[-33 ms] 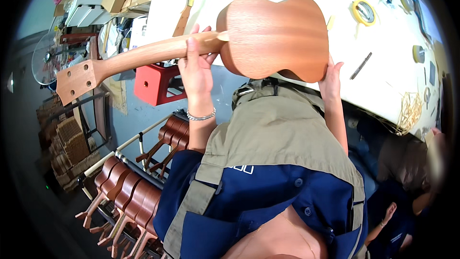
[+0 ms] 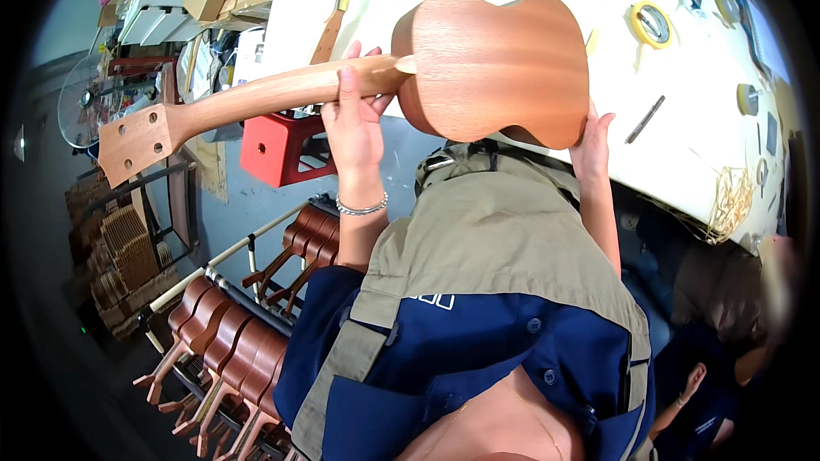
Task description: The person repeatedly picks up unfinished guitar bodies from a rack, scrapes the edges with a small tool, and marks the sides with a pen. The person then returns the guitar to the rack and repeats the process with another unit.
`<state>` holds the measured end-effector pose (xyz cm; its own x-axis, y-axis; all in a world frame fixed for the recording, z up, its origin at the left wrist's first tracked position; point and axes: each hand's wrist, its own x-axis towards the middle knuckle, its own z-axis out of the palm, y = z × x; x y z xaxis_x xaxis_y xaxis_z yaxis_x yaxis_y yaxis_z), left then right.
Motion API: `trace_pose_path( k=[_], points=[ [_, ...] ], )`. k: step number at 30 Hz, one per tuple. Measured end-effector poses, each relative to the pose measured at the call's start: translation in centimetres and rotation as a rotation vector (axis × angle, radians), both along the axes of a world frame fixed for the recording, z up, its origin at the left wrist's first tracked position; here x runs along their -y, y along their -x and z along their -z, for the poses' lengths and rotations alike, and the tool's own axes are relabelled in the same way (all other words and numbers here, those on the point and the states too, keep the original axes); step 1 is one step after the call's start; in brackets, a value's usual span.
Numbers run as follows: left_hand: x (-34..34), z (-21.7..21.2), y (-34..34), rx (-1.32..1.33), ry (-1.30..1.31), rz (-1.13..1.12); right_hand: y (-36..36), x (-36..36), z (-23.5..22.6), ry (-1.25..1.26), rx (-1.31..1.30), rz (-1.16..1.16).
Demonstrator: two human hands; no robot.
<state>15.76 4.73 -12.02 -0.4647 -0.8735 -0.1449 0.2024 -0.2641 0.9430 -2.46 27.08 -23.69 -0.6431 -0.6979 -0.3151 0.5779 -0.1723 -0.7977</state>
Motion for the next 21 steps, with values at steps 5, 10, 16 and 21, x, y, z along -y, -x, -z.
trace_pose_path(
  k=[5,10,16,21],
  points=[
    [0.1,-0.4,-0.5,-0.051,0.028,0.097,0.1,-0.7,0.7,0.047,-0.026,-0.004],
    [0.7,0.6,-0.5,-0.365,-0.008,0.175,1.2,-3.4,3.4,-0.107,-0.245,-0.061],
    [0.2,-0.1,0.2,-0.453,-0.004,0.199,2.0,-4.2,3.8,-0.102,-0.16,-0.054],
    [-0.1,0.5,0.9,-0.48,0.038,0.276,2.4,-4.7,4.2,-0.065,-0.184,-0.029]
  ],
)
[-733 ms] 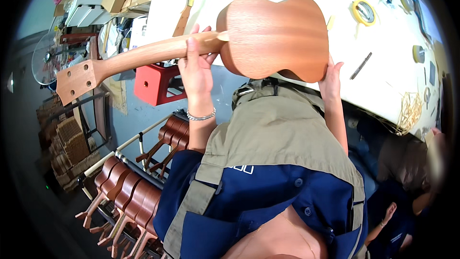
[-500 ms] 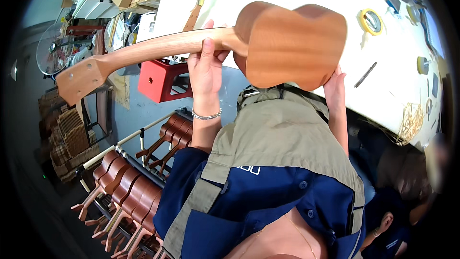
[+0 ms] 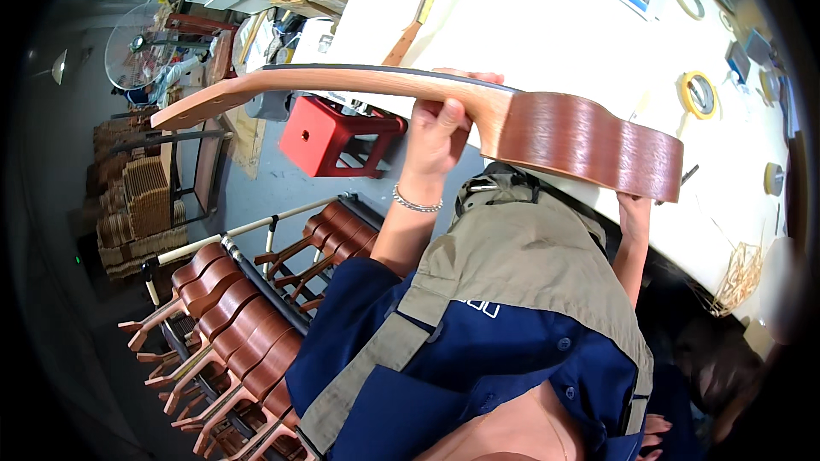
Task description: The person repeatedly picks up unfinished guitar bodies from a rack, scrapes the edges with a small tool, and marks the sides with a pen. The person then returns the guitar to the rack and repeats the process with another unit.
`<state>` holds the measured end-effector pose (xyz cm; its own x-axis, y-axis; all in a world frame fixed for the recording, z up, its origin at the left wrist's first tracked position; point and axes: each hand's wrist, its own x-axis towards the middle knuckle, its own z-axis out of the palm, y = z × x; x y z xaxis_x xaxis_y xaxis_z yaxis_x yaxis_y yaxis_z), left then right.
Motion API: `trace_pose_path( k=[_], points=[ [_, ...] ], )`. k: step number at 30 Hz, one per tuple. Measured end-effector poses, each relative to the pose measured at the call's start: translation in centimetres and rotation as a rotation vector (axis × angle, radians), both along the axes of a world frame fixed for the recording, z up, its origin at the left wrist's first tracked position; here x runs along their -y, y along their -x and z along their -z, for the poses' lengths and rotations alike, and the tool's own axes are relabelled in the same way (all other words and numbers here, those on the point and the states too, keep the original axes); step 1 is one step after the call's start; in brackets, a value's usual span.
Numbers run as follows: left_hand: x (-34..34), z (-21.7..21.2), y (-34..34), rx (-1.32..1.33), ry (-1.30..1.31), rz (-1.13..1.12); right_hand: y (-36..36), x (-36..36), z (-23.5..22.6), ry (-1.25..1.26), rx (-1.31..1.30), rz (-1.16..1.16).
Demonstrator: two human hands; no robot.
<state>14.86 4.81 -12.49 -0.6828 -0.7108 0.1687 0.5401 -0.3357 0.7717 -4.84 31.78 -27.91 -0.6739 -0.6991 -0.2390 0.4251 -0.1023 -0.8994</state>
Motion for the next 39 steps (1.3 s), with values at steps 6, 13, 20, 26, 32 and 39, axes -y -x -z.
trace_pose_path(
  k=[6,13,20,26,32,39],
  points=[
    [-0.3,0.0,1.1,-0.026,-0.017,0.08,0.7,-0.4,0.3,0.062,-0.009,0.007],
    [-0.8,-0.9,1.8,0.048,-0.007,0.112,0.2,-0.4,-0.4,0.115,-0.015,0.048],
    [-0.8,-0.8,3.1,0.03,0.048,0.234,0.6,-3.8,4.1,-0.012,-0.013,0.106],
    [-0.6,-1.2,3.8,0.034,0.207,0.106,1.5,-4.4,4.7,0.122,0.034,0.039],
    [0.1,-3.5,3.9,0.278,0.305,-0.041,-1.2,1.1,-4.2,0.183,0.369,0.203],
    [0.4,-3.8,3.8,0.258,0.293,-0.016,-1.5,1.8,-5.4,0.337,0.405,0.105]
  ],
)
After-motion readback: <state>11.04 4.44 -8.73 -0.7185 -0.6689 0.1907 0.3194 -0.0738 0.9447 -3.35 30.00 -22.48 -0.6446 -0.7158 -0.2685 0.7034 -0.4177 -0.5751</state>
